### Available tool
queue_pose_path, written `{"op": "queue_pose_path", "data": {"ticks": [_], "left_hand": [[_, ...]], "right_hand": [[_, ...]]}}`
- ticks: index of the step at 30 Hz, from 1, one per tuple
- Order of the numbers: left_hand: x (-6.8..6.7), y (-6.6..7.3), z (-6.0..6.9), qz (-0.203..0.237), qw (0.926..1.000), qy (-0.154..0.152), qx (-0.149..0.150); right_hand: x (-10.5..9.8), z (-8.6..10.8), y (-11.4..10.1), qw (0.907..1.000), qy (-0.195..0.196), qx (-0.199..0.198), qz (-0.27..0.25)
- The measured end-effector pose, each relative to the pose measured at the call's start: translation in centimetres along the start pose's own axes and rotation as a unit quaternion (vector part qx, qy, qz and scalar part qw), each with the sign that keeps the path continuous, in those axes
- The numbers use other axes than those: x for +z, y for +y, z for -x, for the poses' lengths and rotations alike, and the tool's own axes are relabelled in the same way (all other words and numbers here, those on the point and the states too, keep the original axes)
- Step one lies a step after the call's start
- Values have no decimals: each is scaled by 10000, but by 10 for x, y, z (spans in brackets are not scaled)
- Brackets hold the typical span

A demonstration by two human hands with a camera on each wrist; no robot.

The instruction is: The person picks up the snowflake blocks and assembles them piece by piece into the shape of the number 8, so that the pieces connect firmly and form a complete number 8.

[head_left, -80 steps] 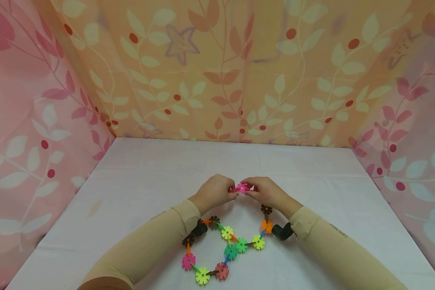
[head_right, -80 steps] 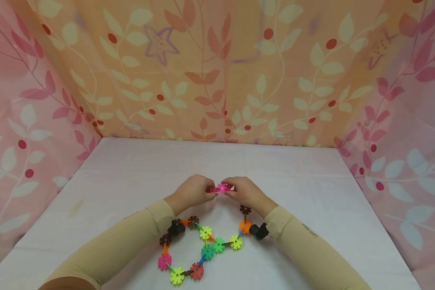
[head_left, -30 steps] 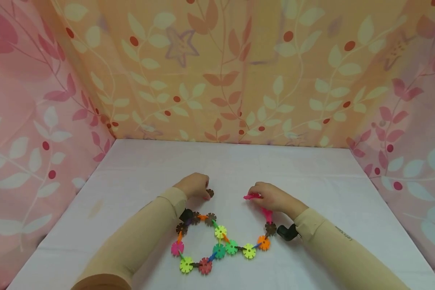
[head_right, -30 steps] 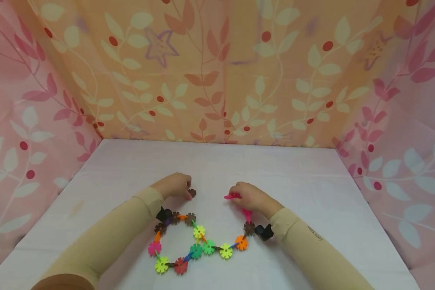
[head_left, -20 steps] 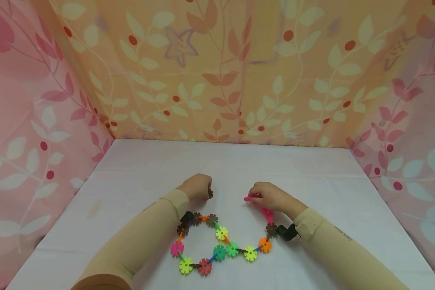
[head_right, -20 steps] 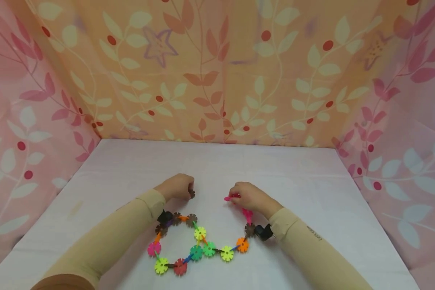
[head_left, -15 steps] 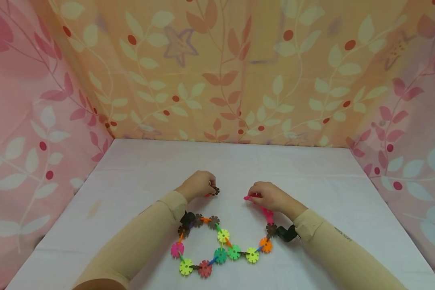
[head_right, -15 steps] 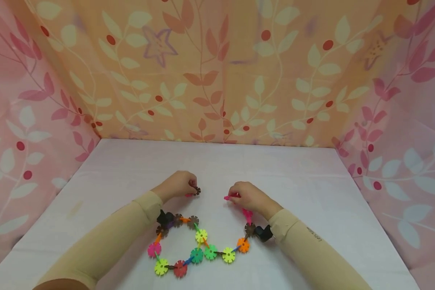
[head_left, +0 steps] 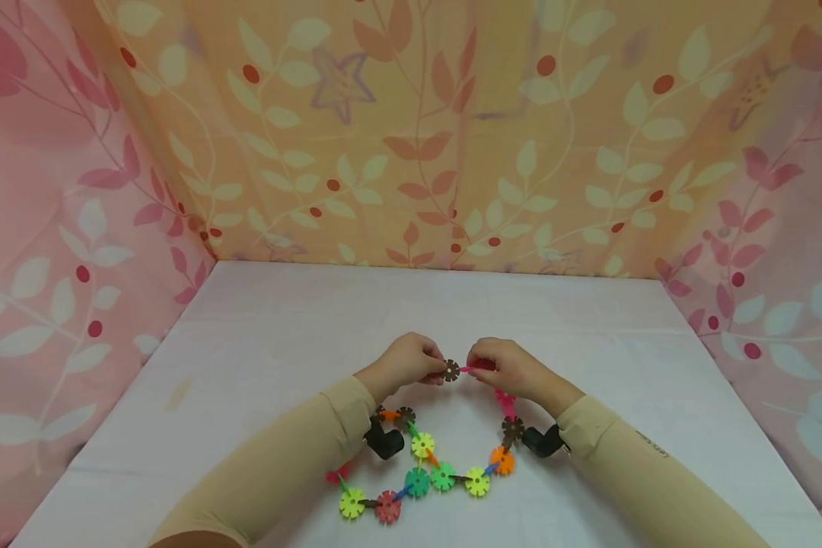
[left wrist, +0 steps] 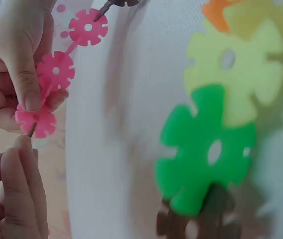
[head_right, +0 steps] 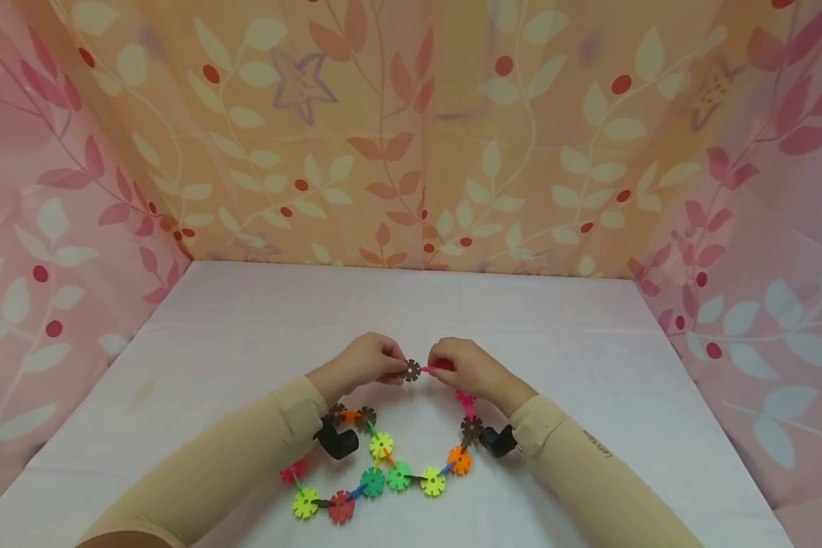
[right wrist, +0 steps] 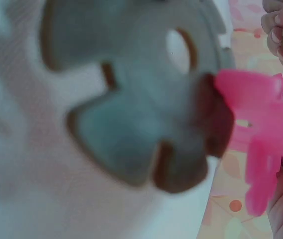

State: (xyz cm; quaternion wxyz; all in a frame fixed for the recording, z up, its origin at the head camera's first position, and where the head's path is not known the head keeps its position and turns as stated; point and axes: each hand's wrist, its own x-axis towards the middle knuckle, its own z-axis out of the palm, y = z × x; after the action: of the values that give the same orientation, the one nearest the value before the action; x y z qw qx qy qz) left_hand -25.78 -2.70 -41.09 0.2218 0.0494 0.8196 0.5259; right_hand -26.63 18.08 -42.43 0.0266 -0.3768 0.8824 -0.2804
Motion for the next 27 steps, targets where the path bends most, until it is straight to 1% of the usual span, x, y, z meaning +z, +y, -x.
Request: {"op": "queue_pose_path", "data": {"ticks": [4,7,9,13,15,18,20,24,26,27], "left_hand": [[3,-4,-2,287,9995,21,-134],[3,-7,-4,418,9989,57,-212],[3,-8,-6,601,9978,64,-258],[5,-11,-6,1029,9943,18,-276],[5,-12,-6,1134,9932,-28,-258],[6,-13,-6,1090,9938,-17,-234],[7,-10,-5,1007,9947,28,-211],[11,-6,-3,861,9959,188,-190],[11,-5,-3,865,9959,215,-165],[10,-6,-3,879,9958,199,-162]], "right_hand": [[0,1,1,9999,84,-105,-107],[-1,2,2,9996,73,-162,-237],[0,2,2,9992,64,-172,-364],[0,1,2,9988,81,-173,-462],[0,1,2,9986,92,-176,-499],[1,0,1,9979,146,-247,-582],[2,-1,1,9967,222,-449,-634],[5,-3,-1,9931,420,-950,-535],[6,-5,-2,9916,503,-1068,-519],[6,-5,-2,9918,524,-1055,-489]]}}
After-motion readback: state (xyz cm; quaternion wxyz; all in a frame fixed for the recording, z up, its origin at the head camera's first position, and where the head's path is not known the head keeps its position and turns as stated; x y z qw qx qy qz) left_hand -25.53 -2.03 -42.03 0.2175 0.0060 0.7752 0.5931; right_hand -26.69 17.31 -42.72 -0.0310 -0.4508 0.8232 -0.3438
